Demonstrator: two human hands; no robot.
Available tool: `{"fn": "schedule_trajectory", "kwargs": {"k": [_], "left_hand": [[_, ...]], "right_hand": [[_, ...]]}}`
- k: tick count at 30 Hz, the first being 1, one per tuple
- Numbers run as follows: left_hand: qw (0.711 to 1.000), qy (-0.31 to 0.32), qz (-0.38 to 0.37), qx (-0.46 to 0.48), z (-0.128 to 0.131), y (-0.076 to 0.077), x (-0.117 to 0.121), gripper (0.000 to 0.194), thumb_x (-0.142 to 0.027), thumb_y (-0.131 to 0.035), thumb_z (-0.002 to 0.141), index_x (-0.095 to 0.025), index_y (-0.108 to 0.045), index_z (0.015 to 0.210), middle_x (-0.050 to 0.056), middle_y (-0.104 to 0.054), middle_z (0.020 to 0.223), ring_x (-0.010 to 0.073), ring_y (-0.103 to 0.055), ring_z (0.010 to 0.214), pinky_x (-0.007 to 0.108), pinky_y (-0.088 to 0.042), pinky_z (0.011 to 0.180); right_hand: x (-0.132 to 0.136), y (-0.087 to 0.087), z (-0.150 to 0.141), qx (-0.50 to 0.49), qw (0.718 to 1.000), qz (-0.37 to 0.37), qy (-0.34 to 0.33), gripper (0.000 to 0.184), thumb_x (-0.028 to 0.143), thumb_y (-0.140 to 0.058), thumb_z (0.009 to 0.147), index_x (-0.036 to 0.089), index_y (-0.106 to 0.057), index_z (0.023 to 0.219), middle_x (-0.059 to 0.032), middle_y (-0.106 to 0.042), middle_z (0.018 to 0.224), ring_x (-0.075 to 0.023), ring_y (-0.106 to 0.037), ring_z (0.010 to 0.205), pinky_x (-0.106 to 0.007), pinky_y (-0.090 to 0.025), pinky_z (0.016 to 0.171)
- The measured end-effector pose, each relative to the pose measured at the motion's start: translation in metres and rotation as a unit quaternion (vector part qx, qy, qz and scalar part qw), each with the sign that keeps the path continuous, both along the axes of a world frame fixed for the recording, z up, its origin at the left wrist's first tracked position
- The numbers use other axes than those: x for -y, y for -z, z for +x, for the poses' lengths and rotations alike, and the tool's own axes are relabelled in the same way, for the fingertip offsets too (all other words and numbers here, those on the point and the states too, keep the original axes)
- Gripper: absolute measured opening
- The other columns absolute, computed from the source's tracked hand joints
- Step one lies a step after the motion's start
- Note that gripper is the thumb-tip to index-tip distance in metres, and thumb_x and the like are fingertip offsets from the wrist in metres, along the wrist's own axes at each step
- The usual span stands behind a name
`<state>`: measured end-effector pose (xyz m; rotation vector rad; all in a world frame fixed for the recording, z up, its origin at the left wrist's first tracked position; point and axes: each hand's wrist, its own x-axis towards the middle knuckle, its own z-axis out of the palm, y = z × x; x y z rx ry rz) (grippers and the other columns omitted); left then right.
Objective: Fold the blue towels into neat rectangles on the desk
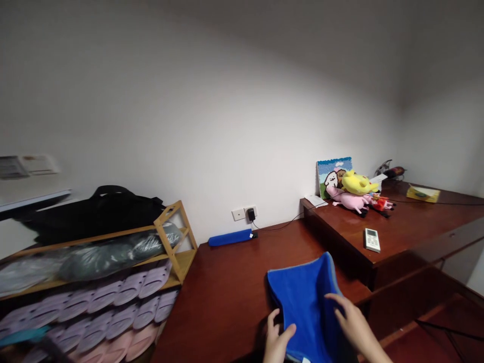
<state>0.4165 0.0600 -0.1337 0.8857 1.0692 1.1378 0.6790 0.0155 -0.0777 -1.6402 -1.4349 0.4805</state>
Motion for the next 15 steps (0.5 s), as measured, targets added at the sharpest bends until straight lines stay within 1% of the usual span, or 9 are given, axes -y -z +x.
{"fn": "schedule_trajectory", "kwargs": {"k": [2, 3, 5, 6, 8, 10, 12, 15], "left_hand": [[0.999, 0.013, 0.006, 0.042, 0.018, -0.007, 0.010, 0.091, -0.055, -0.093, 0.058, -0.023, -0.049, 0.132, 0.006, -0.079, 0.088, 0.0303, -0.078, 0.089, 0.040, -0.059, 0.087], [0.998, 0.020, 0.006, 0.054, 0.025, -0.012, 0.016, 0.087, -0.057, -0.092, 0.059, -0.024, -0.051, 0.128, 0.007, -0.079, 0.089, 0.0298, -0.078, 0.090, 0.039, -0.058, 0.088], [0.997, 0.030, -0.002, 0.073, 0.037, -0.020, 0.027, 0.077, -0.059, -0.092, 0.060, -0.025, -0.054, 0.118, 0.007, -0.078, 0.091, 0.0294, -0.077, 0.094, 0.038, -0.057, 0.090], [0.996, 0.035, -0.012, 0.082, 0.041, -0.023, 0.033, 0.073, -0.061, -0.091, 0.060, -0.025, -0.056, 0.112, 0.007, -0.077, 0.092, 0.0294, -0.076, 0.096, 0.038, -0.056, 0.090], [0.992, 0.055, -0.038, 0.105, 0.046, -0.028, 0.044, 0.064, -0.063, -0.089, 0.061, -0.026, -0.059, 0.104, 0.004, -0.074, 0.089, 0.0292, -0.076, 0.097, 0.037, -0.056, 0.090], [0.985, 0.082, -0.059, 0.136, 0.049, -0.031, 0.053, 0.058, -0.063, -0.087, 0.063, -0.027, -0.060, 0.099, 0.001, -0.069, 0.082, 0.0282, -0.075, 0.095, 0.037, -0.056, 0.088], [0.977, 0.113, -0.074, 0.167, 0.053, -0.034, 0.060, 0.054, -0.062, -0.086, 0.064, -0.028, -0.061, 0.097, 0.000, -0.067, 0.079, 0.0272, -0.075, 0.092, 0.036, -0.056, 0.084], [0.963, 0.168, -0.085, 0.192, 0.058, -0.038, 0.067, 0.055, -0.064, -0.086, 0.063, -0.027, -0.062, 0.096, 0.004, -0.072, 0.082, 0.0266, -0.075, 0.089, 0.037, -0.055, 0.082]], "right_hand": [[0.015, -0.007, -0.034, 0.030, 0.998, -0.023, -0.056, 0.046, 0.052, -0.053, 0.085, 0.033, -0.078, 0.119, -0.0070, -0.075, 0.132, -0.0323, -0.068, 0.127, -0.044, -0.051, 0.113], [0.023, -0.008, -0.049, 0.050, 0.995, -0.035, -0.078, 0.048, 0.055, -0.056, 0.085, 0.033, -0.078, 0.122, -0.0072, -0.074, 0.134, -0.0324, -0.067, 0.127, -0.043, -0.051, 0.113], [0.037, -0.003, -0.069, 0.093, 0.989, -0.051, -0.103, 0.056, 0.056, -0.065, 0.079, 0.034, -0.075, 0.129, -0.0071, -0.071, 0.139, -0.0340, -0.066, 0.129, -0.042, -0.055, 0.109], [0.042, 0.001, -0.073, 0.113, 0.986, -0.054, -0.106, 0.061, 0.055, -0.070, 0.076, 0.036, -0.072, 0.134, -0.0067, -0.069, 0.143, -0.0348, -0.065, 0.130, -0.041, -0.057, 0.107], [0.052, 0.009, -0.071, 0.146, 0.983, -0.049, -0.095, 0.070, 0.049, -0.075, 0.072, 0.039, -0.067, 0.141, -0.0048, -0.063, 0.149, -0.0350, -0.062, 0.134, -0.041, -0.059, 0.104], [0.060, 0.012, -0.060, 0.159, 0.983, -0.041, -0.082, 0.068, 0.044, -0.074, 0.071, 0.044, -0.067, 0.139, -0.0009, -0.063, 0.148, -0.0337, -0.063, 0.132, -0.040, -0.061, 0.102], [0.068, 0.007, -0.047, 0.149, 0.986, -0.030, -0.071, 0.061, 0.041, -0.072, 0.071, 0.047, -0.072, 0.132, 0.0020, -0.067, 0.143, -0.0332, -0.067, 0.127, -0.040, -0.062, 0.100], [0.082, -0.012, -0.023, 0.099, 0.994, -0.021, -0.042, 0.047, 0.041, -0.070, 0.070, 0.040, -0.081, 0.116, -0.0013, -0.077, 0.127, -0.0349, -0.074, 0.116, -0.039, -0.064, 0.096]]}}
